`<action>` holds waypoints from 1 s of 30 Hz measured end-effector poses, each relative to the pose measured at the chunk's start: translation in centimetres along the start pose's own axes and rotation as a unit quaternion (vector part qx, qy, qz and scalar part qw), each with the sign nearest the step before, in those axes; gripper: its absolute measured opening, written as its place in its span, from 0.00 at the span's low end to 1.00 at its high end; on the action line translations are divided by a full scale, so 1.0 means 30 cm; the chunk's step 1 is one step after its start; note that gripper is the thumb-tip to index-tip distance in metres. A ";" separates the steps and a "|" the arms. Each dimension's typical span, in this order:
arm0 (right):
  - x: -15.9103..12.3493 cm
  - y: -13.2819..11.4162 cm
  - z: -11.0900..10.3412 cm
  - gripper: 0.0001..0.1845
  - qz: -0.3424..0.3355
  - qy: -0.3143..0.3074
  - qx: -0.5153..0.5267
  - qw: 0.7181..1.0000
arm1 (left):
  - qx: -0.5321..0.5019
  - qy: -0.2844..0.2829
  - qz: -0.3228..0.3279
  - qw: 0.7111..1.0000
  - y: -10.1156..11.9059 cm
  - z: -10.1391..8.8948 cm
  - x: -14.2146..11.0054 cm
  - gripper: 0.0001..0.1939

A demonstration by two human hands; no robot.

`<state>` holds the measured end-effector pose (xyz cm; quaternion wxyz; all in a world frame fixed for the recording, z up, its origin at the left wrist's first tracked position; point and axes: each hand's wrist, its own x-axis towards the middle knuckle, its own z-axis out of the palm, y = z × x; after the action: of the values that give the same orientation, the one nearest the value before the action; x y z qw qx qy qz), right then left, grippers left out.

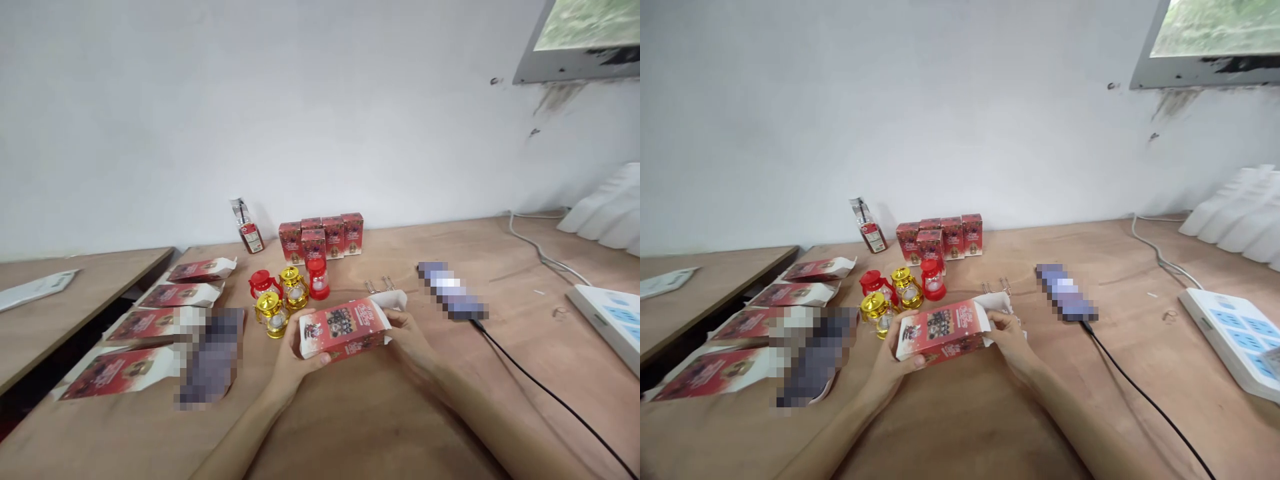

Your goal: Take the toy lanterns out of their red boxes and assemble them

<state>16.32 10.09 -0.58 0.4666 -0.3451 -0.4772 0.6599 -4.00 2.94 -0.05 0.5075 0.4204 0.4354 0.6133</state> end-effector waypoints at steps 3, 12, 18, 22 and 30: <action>0.011 -0.005 -0.008 0.10 -0.017 0.045 0.049 0.998 | 0.000 0.024 0.009 1.000 -0.001 0.006 0.002 0.37; 0.090 -0.077 -0.146 0.05 -0.036 0.230 0.240 0.942 | 0.015 0.133 0.015 0.991 -0.006 0.003 0.021 0.29; 0.081 -0.126 -0.182 0.08 -0.242 0.393 0.096 0.882 | -0.061 0.137 -0.033 0.988 -0.014 0.005 0.017 0.31; 0.088 -0.110 -0.170 0.15 -0.297 0.427 -0.035 0.854 | -0.137 0.122 -0.120 0.976 -0.004 0.018 0.011 0.25; 0.100 -0.075 -0.208 0.20 -0.293 0.406 -0.235 0.833 | -0.226 0.057 -0.250 0.940 0.004 0.016 0.024 0.21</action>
<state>21.61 15.08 -0.39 0.6945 -0.5254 -0.4644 0.1608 -3.67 3.70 0.26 0.7004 0.1370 0.4048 0.5717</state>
